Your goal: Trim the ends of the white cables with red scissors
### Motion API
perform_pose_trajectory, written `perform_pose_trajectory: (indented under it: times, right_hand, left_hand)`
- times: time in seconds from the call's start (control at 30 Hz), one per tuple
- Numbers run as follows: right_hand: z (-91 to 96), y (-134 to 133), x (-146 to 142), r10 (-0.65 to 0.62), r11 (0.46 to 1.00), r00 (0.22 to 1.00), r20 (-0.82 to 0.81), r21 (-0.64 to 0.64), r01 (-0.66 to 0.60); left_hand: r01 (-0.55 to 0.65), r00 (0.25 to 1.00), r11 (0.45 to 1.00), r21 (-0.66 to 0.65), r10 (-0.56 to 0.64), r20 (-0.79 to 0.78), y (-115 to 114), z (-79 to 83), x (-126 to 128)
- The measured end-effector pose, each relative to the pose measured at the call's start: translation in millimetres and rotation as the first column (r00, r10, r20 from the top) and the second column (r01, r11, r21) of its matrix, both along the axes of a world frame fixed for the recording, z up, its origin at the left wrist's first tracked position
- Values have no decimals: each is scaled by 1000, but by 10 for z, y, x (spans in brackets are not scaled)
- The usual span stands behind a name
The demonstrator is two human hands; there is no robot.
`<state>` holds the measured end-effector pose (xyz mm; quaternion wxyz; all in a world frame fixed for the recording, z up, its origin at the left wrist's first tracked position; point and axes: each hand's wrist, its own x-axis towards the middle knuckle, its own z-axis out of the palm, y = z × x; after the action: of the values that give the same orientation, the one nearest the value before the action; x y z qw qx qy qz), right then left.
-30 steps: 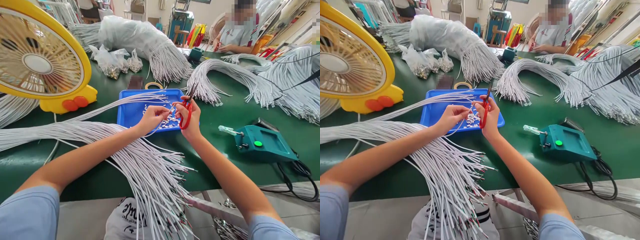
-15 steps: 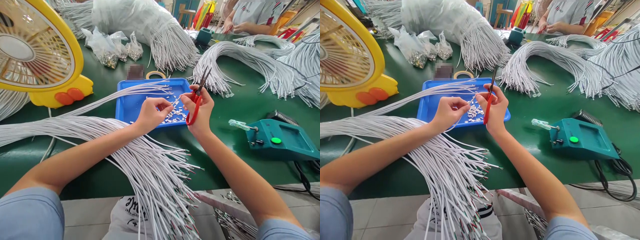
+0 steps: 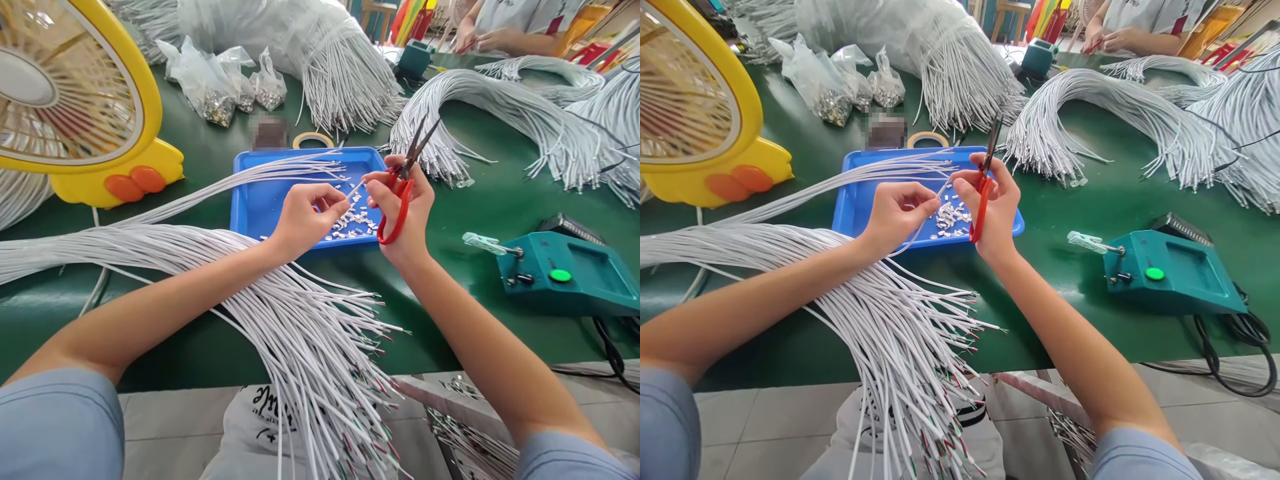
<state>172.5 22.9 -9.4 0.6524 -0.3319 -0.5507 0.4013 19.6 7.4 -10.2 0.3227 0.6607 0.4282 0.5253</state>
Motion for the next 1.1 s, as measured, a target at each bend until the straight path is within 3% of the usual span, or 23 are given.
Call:
perform_pose_trajectory:
  times: [0.17,0.43,0.8,1.0,1.1]
  right_hand:
    - [23,-17,-9,45,996,999,-23,-77,-47]
    - [4,16,24,11,999,998,54,-45,-9]
    - [-38,-50,-54,58,998,994,97,-17,-56]
    - [-55,0,-21,-171,974,968,184,178,138]
    - [-30,-4,-4,-172,972,965,196,193,134]
  left_hand:
    - [-19,1000,1000,3,19,-6,3,-1,8]
    - [15,1000,1000,2,-15,5,3,-27,13]
    - [193,943,974,-119,-150,297,7,36,25]
    - [145,955,988,-51,-126,270,26,-4,31]
    - [118,962,992,-48,-102,252,20,1,36]
